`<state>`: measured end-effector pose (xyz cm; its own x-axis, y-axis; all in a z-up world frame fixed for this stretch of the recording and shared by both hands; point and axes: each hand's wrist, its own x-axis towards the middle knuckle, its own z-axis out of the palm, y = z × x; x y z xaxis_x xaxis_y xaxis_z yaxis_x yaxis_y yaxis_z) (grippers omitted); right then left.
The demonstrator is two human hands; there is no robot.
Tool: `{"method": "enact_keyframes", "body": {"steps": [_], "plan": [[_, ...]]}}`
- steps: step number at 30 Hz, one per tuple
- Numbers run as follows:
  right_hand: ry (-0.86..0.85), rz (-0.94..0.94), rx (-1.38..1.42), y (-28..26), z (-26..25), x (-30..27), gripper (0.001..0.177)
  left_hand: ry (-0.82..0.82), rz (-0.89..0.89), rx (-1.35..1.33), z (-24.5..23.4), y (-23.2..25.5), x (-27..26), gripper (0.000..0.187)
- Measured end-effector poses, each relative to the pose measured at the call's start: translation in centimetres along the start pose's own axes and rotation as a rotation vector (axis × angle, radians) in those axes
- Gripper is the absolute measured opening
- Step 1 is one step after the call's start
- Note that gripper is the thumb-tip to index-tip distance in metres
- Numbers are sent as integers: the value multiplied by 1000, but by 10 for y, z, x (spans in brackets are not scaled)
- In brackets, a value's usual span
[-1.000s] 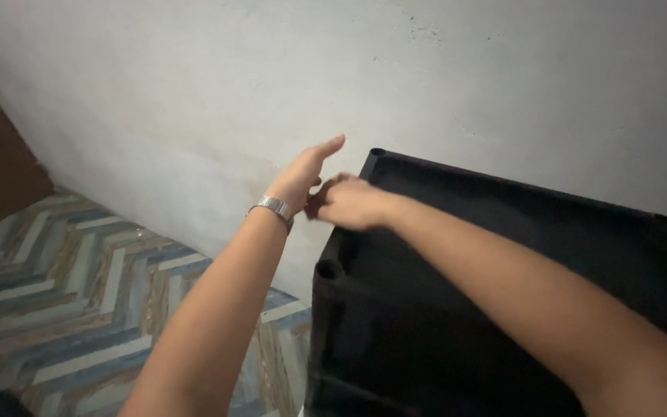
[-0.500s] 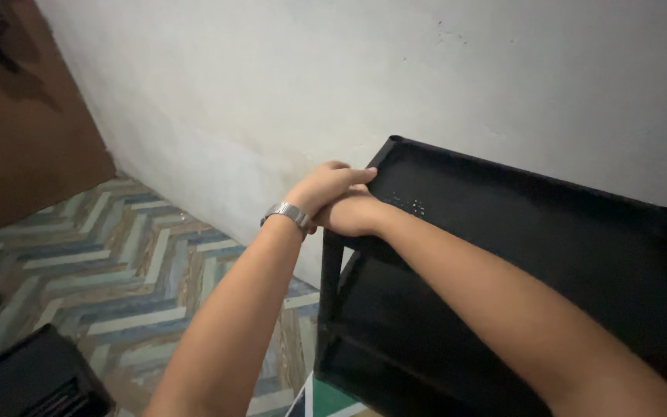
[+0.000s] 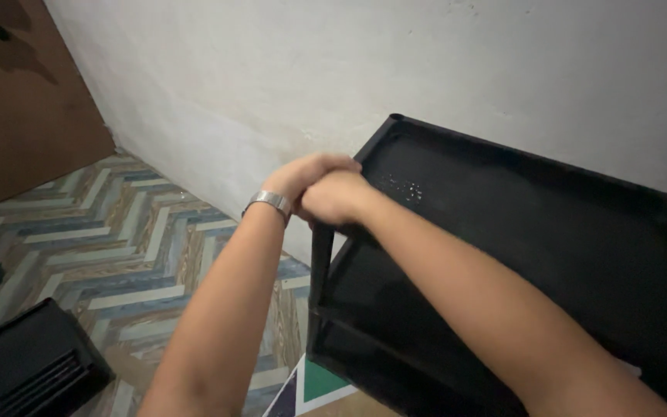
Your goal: The person assembles a black plastic three-tier shelf by inserting four legs into the bottom tray and then placing the middle and top trays onto the legs. The person handles the trays and legs by hand without using tools.
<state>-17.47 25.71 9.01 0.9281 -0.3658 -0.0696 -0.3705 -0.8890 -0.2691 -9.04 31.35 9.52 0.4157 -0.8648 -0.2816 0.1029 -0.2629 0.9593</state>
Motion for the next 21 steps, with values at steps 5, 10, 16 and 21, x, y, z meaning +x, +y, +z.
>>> {"method": "enact_keyframes", "body": {"steps": [5, 10, 16, 21], "plan": [[-5, 27, -17, 2, 7, 5, 23, -52, -11, -19, -6, -10, 12, 39], [-6, 53, 11, 1, 6, 1, 22, -16, -39, 60, -5, -6, 8, 40], [39, -18, -65, 10, 9, 4, 18, 77, 102, 139, 1, -2, 2, 49], [220, -190, -221, 21, 9, 11, 25, 359, 381, 437, 3, 3, 9, 52]]}}
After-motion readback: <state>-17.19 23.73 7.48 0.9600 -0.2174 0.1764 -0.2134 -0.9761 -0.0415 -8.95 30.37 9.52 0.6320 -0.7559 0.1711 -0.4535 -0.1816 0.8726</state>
